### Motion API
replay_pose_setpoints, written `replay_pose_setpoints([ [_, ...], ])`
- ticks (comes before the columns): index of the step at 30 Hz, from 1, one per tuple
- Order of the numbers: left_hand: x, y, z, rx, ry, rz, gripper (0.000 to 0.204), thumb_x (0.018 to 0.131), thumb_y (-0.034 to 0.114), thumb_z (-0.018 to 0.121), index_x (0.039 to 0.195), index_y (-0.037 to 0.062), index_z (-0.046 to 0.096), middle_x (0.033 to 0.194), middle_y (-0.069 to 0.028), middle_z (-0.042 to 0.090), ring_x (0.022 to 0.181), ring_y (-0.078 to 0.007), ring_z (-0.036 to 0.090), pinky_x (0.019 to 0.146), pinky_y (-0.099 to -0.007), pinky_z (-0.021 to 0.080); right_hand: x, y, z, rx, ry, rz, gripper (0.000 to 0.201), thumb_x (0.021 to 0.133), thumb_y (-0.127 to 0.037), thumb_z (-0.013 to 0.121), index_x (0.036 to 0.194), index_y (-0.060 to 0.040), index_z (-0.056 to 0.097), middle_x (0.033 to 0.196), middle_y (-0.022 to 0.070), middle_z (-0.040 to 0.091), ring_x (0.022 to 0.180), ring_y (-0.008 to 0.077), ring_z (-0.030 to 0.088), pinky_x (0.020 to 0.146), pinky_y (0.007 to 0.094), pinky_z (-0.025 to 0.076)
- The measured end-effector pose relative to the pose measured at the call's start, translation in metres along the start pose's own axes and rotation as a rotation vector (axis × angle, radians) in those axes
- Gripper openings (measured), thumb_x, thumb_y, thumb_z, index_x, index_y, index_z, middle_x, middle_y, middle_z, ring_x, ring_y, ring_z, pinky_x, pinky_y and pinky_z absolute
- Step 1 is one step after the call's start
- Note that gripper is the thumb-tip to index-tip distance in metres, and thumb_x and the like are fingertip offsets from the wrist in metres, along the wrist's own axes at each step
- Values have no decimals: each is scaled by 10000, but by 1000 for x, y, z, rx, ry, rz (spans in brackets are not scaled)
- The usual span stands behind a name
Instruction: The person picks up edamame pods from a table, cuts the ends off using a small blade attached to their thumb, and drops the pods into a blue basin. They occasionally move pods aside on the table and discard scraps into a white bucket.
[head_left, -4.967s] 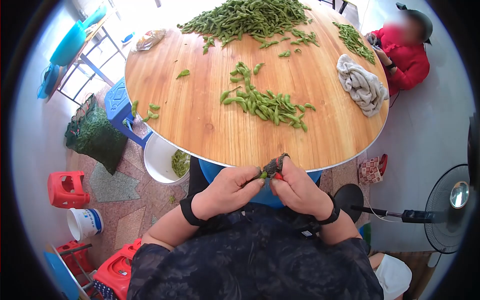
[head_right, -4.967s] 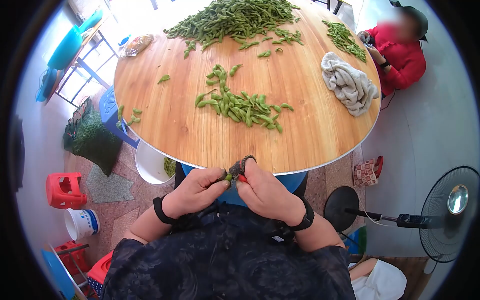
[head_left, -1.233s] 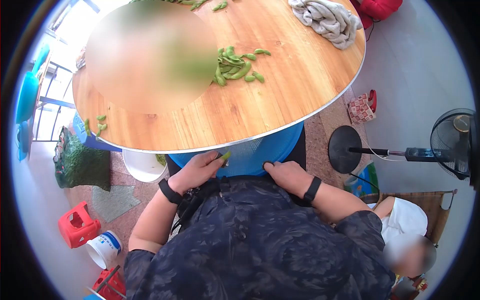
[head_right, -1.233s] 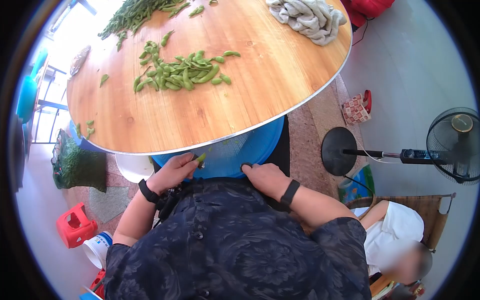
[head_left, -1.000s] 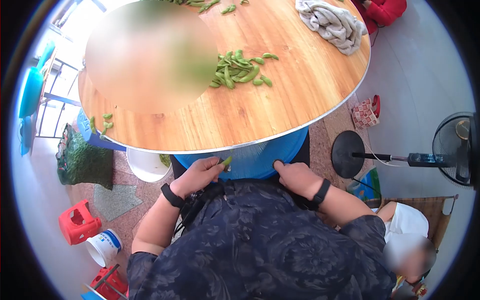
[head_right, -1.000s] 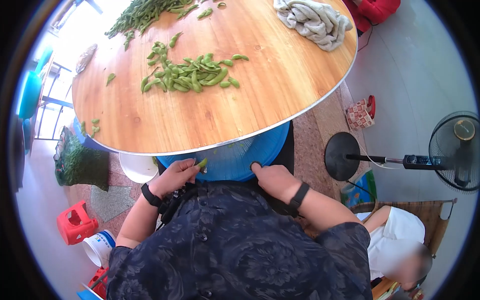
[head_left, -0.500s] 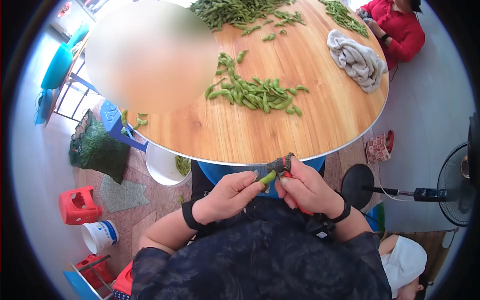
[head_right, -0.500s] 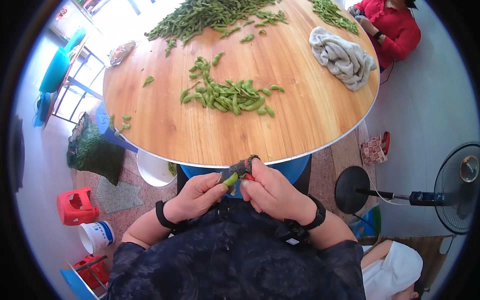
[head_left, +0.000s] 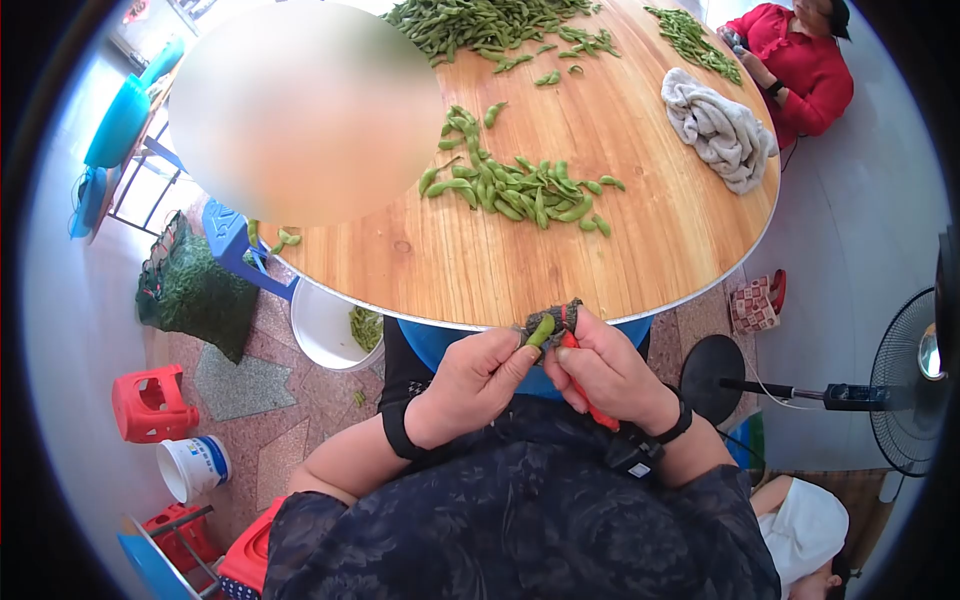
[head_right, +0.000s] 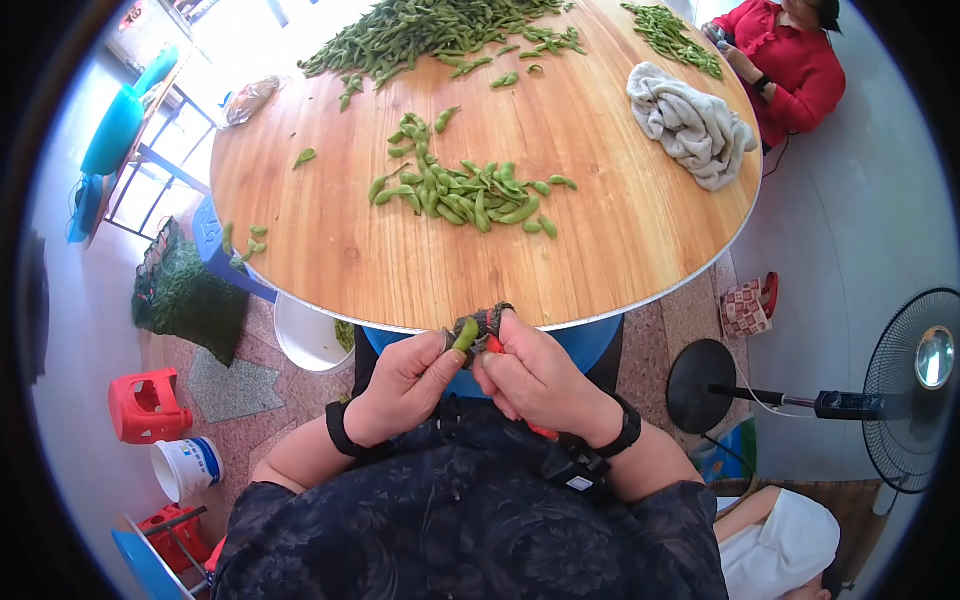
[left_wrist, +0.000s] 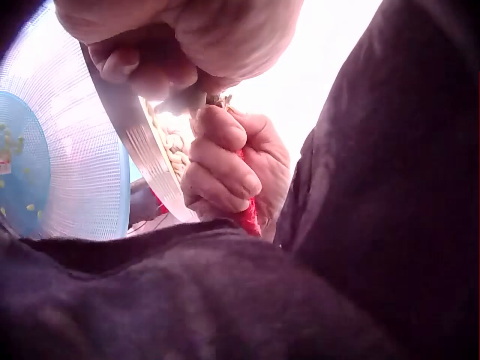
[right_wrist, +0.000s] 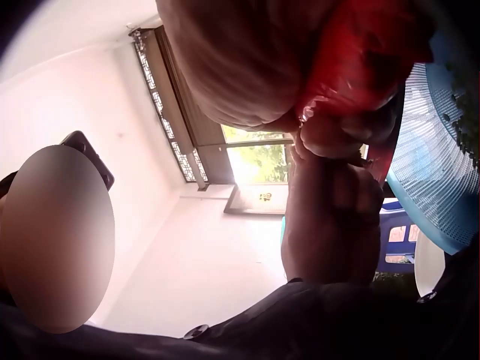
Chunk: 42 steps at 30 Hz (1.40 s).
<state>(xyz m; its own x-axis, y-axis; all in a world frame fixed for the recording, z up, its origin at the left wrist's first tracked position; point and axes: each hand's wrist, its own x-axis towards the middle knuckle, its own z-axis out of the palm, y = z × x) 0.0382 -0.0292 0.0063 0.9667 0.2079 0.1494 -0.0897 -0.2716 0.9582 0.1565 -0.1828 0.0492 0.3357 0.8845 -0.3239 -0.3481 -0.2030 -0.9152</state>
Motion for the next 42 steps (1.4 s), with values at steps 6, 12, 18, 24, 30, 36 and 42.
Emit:
replay_pose_setpoints([
  [6,7,8,-7,362,-33,280,206,894,87,614,752,0,492,649,-117,424,568,-251,454,544,-357,401,3,1,-2,-29,-16,41,152,907,-56,362,1025,-47,457,686,8,505,440,59,442,397,203,367],
  [12,2,-9,-16,-811,-340,-440,271,995,212,500,775,54,512,657,-4,465,593,-137,452,583,-267,405,7,9,-3,283,-121,90,173,920,-49,361,1034,-53,491,655,12,509,402,69,442,361,193,353],
  [18,5,5,-16,-209,-168,-217,236,937,215,590,802,47,494,649,-46,461,580,-198,494,548,-308,406,15,14,-1,211,-49,46,112,968,-103,401,985,-65,505,650,8,509,406,64,452,363,189,359],
  [24,-2,1,-19,483,-6,248,232,865,138,643,756,24,473,677,-145,484,599,-331,522,524,-381,418,15,16,13,172,-20,13,108,984,-134,404,964,-72,490,647,4,505,412,65,461,372,194,371],
  [30,-6,12,-21,-293,-106,-204,259,981,141,463,767,0,508,687,-88,519,559,-191,474,545,-312,416,15,14,15,-15,30,20,112,955,-152,492,998,-48,492,660,29,545,444,97,520,404,234,414],
  [36,-14,0,-31,5,-173,-208,262,961,132,478,736,-1,503,590,-33,457,548,-129,432,523,-301,391,15,28,20,-907,379,-631,170,814,-72,645,922,2,538,720,173,585,611,345,607,525,389,502],
  [42,-20,-3,-42,-395,-425,-432,315,970,189,478,692,42,500,578,31,465,517,-53,420,481,-235,345,14,32,11,-864,96,-656,131,821,-65,633,854,-11,519,691,154,558,639,347,608,545,403,490],
])
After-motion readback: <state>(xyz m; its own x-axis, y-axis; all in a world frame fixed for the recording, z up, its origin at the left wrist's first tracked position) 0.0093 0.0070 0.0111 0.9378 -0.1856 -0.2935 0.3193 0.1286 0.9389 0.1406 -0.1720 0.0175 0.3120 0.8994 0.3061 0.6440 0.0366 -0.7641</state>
